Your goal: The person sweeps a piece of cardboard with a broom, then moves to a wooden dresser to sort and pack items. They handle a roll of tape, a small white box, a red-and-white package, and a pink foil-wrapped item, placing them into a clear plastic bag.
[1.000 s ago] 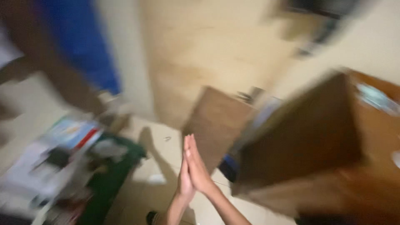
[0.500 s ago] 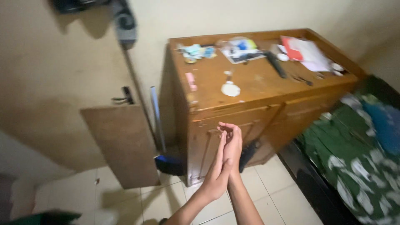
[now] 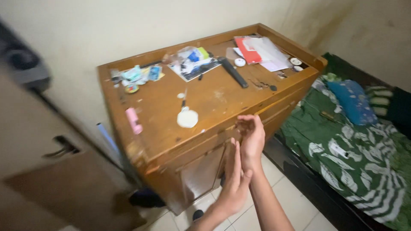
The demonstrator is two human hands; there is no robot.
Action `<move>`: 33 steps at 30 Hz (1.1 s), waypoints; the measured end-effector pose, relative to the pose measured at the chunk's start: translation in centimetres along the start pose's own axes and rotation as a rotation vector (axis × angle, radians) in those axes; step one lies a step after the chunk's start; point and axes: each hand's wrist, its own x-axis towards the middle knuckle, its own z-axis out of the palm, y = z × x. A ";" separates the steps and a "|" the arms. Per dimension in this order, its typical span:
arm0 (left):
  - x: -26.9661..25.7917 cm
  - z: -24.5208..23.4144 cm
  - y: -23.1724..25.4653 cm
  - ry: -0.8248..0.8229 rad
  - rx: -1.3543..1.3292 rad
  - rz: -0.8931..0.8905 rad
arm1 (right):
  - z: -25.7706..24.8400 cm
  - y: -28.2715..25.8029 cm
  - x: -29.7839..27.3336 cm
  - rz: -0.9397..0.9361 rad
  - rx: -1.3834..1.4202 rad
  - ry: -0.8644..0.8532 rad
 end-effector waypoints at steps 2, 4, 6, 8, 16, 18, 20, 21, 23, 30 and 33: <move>3.7 -1.7 -0.6 -0.022 0.215 -0.020 | 1.6 -0.8 3.3 0.013 -0.234 -0.009; 7.9 -3.9 -1.7 -0.001 0.354 -0.003 | 1.5 0.6 8.0 -0.061 -0.414 -0.125; 12.0 -5.7 -2.6 0.019 0.497 0.020 | 1.8 1.2 11.8 -0.133 -0.590 -0.238; 15.6 -7.2 -3.8 0.084 0.735 0.047 | 2.3 1.4 14.6 -0.207 -0.796 -0.250; 19.4 -6.9 -9.0 0.006 0.881 0.008 | -5.9 4.4 26.3 -0.509 -0.967 -0.171; 19.7 -6.4 -9.8 0.084 0.927 0.062 | -8.2 4.3 29.2 -0.497 -0.952 -0.162; 20.3 -5.2 -10.8 0.135 0.853 0.008 | -10.6 4.0 32.2 -0.439 -0.913 -0.086; 21.5 -4.4 -11.0 0.141 0.861 -0.003 | -11.0 3.6 33.5 -0.431 -0.910 -0.098; 23.6 -2.2 -11.1 0.077 0.819 0.068 | -12.0 2.6 36.1 -0.426 -0.816 0.026; 29.2 4.9 -14.4 0.183 0.818 -0.040 | -16.6 0.0 46.5 -0.798 -0.838 -0.029; 30.1 6.8 -14.2 0.228 1.136 -0.062 | -18.6 -1.6 50.2 -1.082 -0.914 0.008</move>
